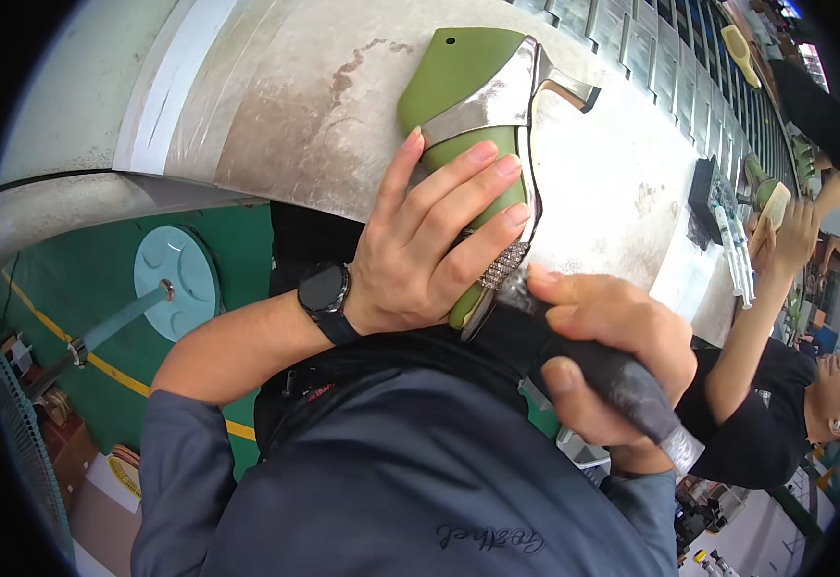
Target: The person takes shoe lasts and soles from a conveyor, attaches each sole to a shoe upper by hand, and taps along the edges and heel with a hammer.
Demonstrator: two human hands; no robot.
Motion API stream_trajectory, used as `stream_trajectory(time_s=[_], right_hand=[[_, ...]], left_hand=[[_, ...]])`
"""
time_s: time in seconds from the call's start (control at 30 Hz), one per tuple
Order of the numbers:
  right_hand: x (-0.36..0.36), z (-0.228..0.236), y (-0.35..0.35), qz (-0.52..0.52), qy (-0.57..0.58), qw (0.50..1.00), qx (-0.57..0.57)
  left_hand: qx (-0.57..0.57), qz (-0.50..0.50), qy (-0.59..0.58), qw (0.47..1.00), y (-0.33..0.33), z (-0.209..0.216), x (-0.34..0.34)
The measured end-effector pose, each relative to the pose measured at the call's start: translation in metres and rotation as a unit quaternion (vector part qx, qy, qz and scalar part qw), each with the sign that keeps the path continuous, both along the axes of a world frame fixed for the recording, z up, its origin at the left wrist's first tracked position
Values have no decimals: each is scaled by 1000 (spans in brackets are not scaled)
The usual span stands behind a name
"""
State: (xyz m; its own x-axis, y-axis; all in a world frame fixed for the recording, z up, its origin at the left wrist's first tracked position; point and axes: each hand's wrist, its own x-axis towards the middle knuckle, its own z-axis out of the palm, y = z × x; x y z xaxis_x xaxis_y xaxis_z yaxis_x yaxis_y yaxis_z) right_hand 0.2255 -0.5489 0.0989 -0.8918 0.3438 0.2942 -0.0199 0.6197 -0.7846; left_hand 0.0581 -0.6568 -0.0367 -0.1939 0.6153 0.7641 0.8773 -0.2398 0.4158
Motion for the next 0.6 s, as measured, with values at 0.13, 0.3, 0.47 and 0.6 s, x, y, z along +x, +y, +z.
stream_trajectory(time_s=[0.13,0.3,0.47,0.6], right_hand=[[2,1,-18,26,-11,1000,-2],[19,-13,-34,-19,26,988,-150],[14,-9,-29,-201,152,927,-278],[8,-4,-3,-171,-23,955,-241]], left_hand=[[2,-3,-6,1000,1,-2,2],[9,-2,-13,1000,0,-2,1],[6,1,-10,1000,0,-1,1],[-11,-1,-15,1000,-1,0,1]])
